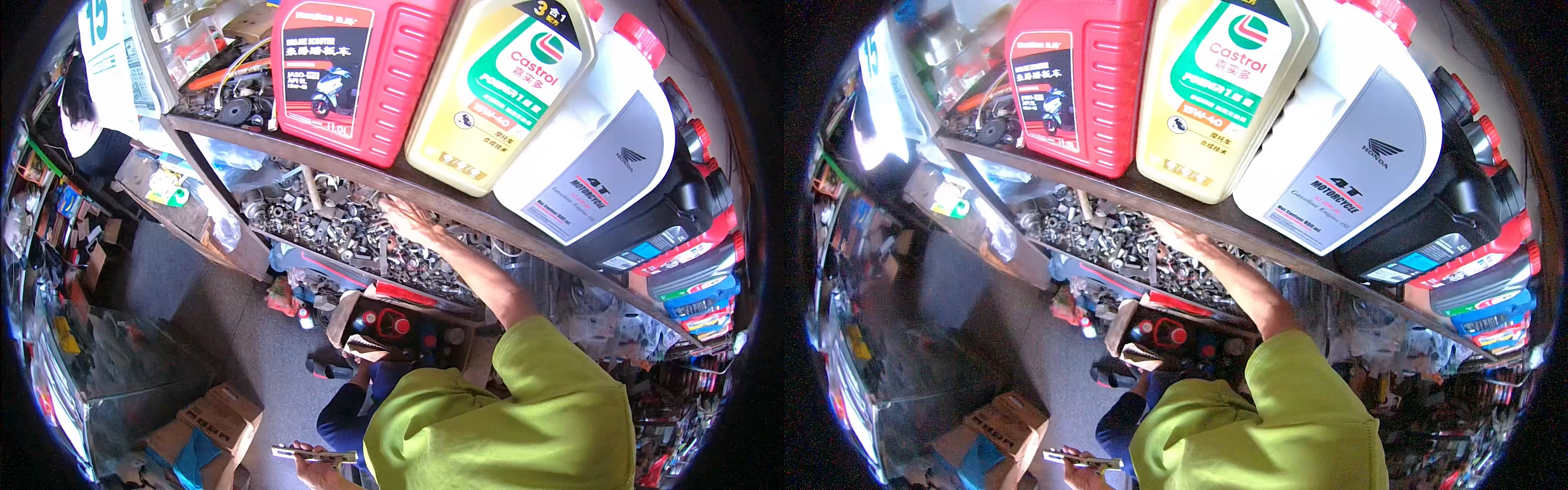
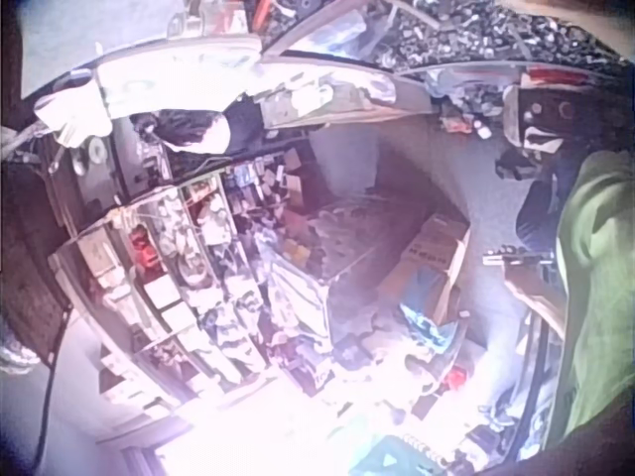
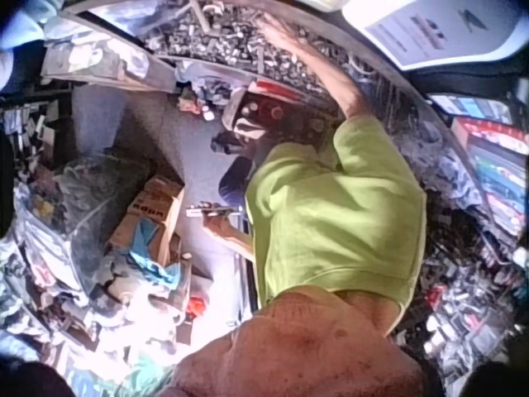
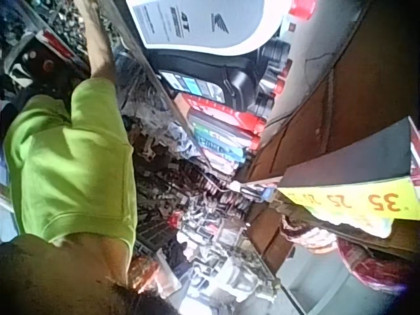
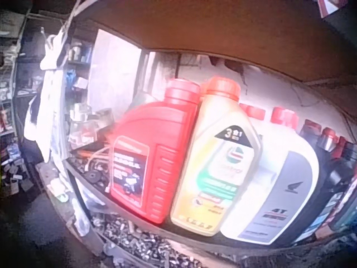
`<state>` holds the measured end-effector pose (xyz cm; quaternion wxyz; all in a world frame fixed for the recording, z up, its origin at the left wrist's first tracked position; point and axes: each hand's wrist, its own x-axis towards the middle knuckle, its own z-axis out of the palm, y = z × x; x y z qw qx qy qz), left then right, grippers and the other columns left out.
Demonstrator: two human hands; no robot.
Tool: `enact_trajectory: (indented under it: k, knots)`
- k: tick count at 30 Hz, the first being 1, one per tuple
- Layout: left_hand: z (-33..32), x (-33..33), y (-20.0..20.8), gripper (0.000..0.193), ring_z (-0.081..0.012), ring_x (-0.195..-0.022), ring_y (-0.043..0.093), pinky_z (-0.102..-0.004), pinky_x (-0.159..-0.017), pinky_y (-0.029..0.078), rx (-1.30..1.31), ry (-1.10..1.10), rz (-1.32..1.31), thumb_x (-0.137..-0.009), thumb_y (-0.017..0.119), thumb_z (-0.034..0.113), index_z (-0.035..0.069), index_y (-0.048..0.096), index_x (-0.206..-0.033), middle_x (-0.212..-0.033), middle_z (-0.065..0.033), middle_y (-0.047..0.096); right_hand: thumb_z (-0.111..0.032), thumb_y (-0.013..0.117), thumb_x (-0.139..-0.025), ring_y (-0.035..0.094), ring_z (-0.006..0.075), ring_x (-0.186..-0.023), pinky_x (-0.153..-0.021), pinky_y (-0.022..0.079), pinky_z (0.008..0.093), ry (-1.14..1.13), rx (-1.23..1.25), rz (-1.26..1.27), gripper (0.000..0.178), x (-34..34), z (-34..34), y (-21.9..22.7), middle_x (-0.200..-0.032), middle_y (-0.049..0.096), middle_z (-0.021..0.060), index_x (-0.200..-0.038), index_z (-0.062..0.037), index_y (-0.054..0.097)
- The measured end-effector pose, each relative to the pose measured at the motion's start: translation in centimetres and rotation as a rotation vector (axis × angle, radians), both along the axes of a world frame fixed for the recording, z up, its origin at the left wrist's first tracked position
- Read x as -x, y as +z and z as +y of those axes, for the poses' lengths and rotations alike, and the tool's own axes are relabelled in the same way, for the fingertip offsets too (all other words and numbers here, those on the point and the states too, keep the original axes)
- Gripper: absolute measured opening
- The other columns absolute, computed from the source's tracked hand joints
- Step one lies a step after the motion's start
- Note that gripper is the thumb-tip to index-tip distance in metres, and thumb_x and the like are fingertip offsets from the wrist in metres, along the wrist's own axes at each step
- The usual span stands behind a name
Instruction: The person picks up a small metal bracket and a bolt from a shelf, then uses a wrench to tighten the bolt into the bracket. They continue to adjust and tighten the assembly with both hands while holding the parts over a cluttered workbench.
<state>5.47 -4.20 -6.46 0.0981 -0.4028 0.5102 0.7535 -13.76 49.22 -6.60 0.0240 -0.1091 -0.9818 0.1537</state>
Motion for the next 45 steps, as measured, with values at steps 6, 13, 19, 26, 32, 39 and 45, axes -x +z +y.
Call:
enact_trajectory:
  k: [6, 13, 19, 26, 32, 39, 45]
  knots:
    - [0.8, -0.2, 0.9, 0.027, -0.0341, -0.085, 0.061, -0.0556, -0.074, 0.051, 0.208, -0.086, 0.036, -0.096, 0.049, 0.024, 0.003, 0.059, -0.110, -0.099, -0.0190, 0.063, -0.018, 0.059, -0.086, 0.048, 0.0348, -0.124, -0.101, 0.042, 0.0471, 0.114, -0.162, -0.262, 0.039, -3.0, -0.6, 2.0, -0.132, 0.052, 0.0193, -0.124, -0.0083, 0.054]
    - [0.2, 0.3, 1.4, 0.025, -0.0315, -0.084, 0.061, -0.0480, -0.078, 0.050, -0.280, 0.223, 0.085, -0.094, 0.052, 0.018, -0.004, 0.059, -0.102, -0.097, -0.0187, 0.064, -0.022, 0.062, -0.083, 0.063, 0.0299, -0.083, -0.075, 0.051, 0.0419, -0.189, 0.167, -0.102, 0.024, 0.0, -0.4, 1.5, -0.087, 0.065, 0.0155, -0.099, -0.0053, 0.065]
    - [1.8, 0.5, 1.5, 0.024, -0.0304, -0.083, 0.061, -0.0456, -0.076, 0.051, 0.017, 0.071, 0.106, -0.093, 0.053, 0.019, -0.003, 0.059, -0.102, -0.097, -0.0173, 0.065, -0.021, 0.063, -0.084, 0.062, 0.0252, -0.077, -0.067, 0.050, 0.0374, -0.431, 0.067, -0.016, 0.022, 4.2, 1.9, -1.9, -0.084, 0.065, 0.0136, -0.099, -0.0041, 0.064]
    - [-1.6, -0.3, -1.7, 0.022, -0.0303, -0.084, 0.062, -0.0490, -0.072, 0.053, -0.516, 0.269, -0.020, -0.091, 0.057, 0.018, 0.002, 0.062, -0.105, -0.099, -0.0151, 0.066, -0.018, 0.065, -0.086, 0.061, 0.0185, -0.068, -0.058, 0.049, 0.0315, -0.409, 0.127, -0.016, 0.020, 4.0, 1.8, -1.9, -0.081, 0.065, 0.0102, -0.099, -0.0031, 0.062]
    - [-0.6, 1.3, -1.1, 0.025, -0.0271, -0.085, 0.061, -0.0378, -0.072, 0.053, -0.678, 0.219, 0.083, -0.093, 0.054, 0.016, 0.001, 0.058, -0.112, -0.101, -0.0140, 0.065, -0.016, 0.066, -0.086, 0.060, 0.0127, -0.061, -0.051, 0.047, 0.0265, -0.448, 0.479, 0.080, 0.019, 1.4, -0.3, -0.6, -0.079, 0.065, 0.0073, -0.100, -0.0022, 0.061]
    - [4.2, 5.2, 6.2, 0.020, -0.0159, -0.082, 0.059, -0.0313, -0.067, 0.051, -0.458, 0.196, 0.140, -0.095, 0.053, 0.015, 0.006, 0.054, -0.113, -0.099, -0.0078, 0.061, -0.011, 0.061, -0.091, 0.056, 0.0100, -0.049, -0.039, 0.040, 0.0226, -0.269, 1.574, 0.167, 0.018, -2.7, -12.5, 6.3, -0.086, 0.068, 0.0118, -0.107, -0.0015, 0.061]
    - [9.0, 7.3, 13.9, 0.026, -0.0191, -0.081, 0.064, -0.0318, -0.065, 0.055, -0.246, 0.138, 0.376, -0.095, 0.053, 0.010, 0.001, 0.053, -0.119, -0.107, -0.0148, 0.063, -0.007, 0.061, -0.091, 0.057, 0.0096, -0.053, -0.045, 0.043, 0.0215, 0.024, 1.614, 0.053, 0.016, -6.7, -24.3, 15.3, -0.082, 0.064, 0.0090, -0.104, 0.0010, 0.064]
